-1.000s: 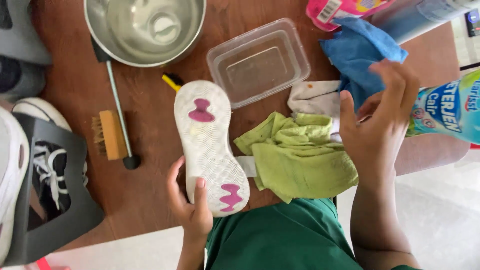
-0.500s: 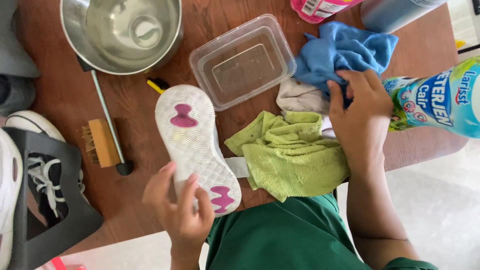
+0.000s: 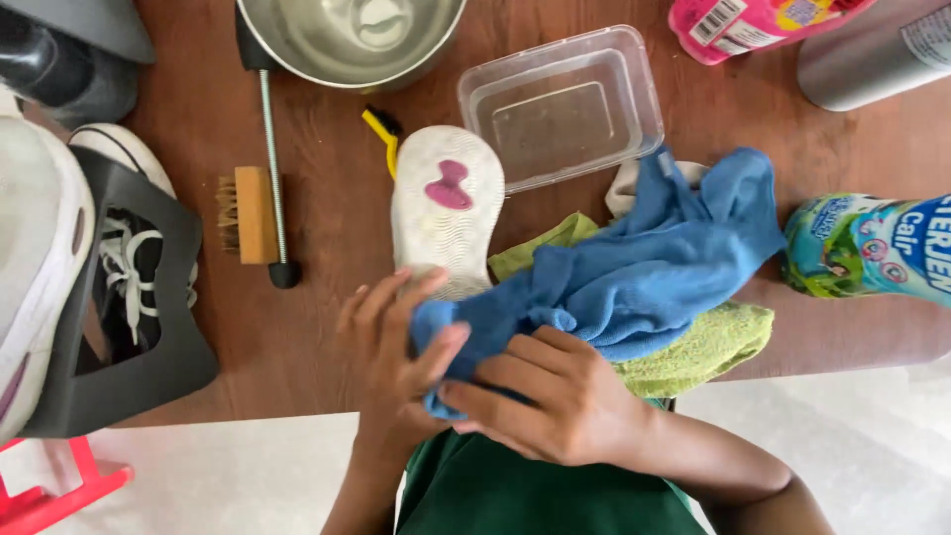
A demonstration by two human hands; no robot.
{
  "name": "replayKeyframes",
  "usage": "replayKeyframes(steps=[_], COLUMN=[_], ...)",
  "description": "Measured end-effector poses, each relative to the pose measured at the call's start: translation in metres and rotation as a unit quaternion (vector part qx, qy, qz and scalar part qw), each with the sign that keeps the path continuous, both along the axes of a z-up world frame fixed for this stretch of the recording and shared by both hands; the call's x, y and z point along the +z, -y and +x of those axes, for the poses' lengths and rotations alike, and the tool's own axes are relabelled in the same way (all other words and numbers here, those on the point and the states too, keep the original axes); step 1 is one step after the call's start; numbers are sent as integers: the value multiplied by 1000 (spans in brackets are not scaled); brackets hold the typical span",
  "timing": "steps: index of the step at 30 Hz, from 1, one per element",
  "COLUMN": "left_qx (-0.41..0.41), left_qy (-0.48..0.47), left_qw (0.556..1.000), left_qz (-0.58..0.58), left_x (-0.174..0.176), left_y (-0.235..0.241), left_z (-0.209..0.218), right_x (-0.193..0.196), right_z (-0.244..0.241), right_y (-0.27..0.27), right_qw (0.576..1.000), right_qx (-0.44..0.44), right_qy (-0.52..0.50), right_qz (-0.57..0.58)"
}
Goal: The person cleans the sole of a white sneaker using a yellow brush and water from a plastic container. They scrub the sole repeatedly, then wipe it with a blue cloth. The person continues scrubbing the sole with the brush and water throughout the video.
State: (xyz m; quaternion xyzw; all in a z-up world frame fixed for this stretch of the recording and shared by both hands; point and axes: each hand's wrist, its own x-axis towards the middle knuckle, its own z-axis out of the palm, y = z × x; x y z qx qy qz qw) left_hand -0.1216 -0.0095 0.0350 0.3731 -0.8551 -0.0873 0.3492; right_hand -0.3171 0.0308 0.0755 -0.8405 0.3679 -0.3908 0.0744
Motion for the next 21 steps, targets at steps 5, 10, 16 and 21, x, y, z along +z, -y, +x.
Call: replayKeyframes(steps=[5, 10, 16, 21], left_qx=[5, -8, -13, -13], left_qy=[-6, -36, -72, -45], left_qw=[1000, 999, 995, 994], left_qz=[11, -28, -67, -100], left_x=[-7, -11, -25, -24], left_y=[0, 5, 6, 6], left_z=[2, 6, 13, 13], right_x=[4, 6, -21, -120], right_z=[-12, -59, -55, -64], right_y=[-6, -26, -31, 5], right_qw=[994, 946, 888, 500], right_qx=[-30, -218, -441, -835], right_qy=[-3, -193, 131, -207], right_qz=[105, 141, -22, -104])
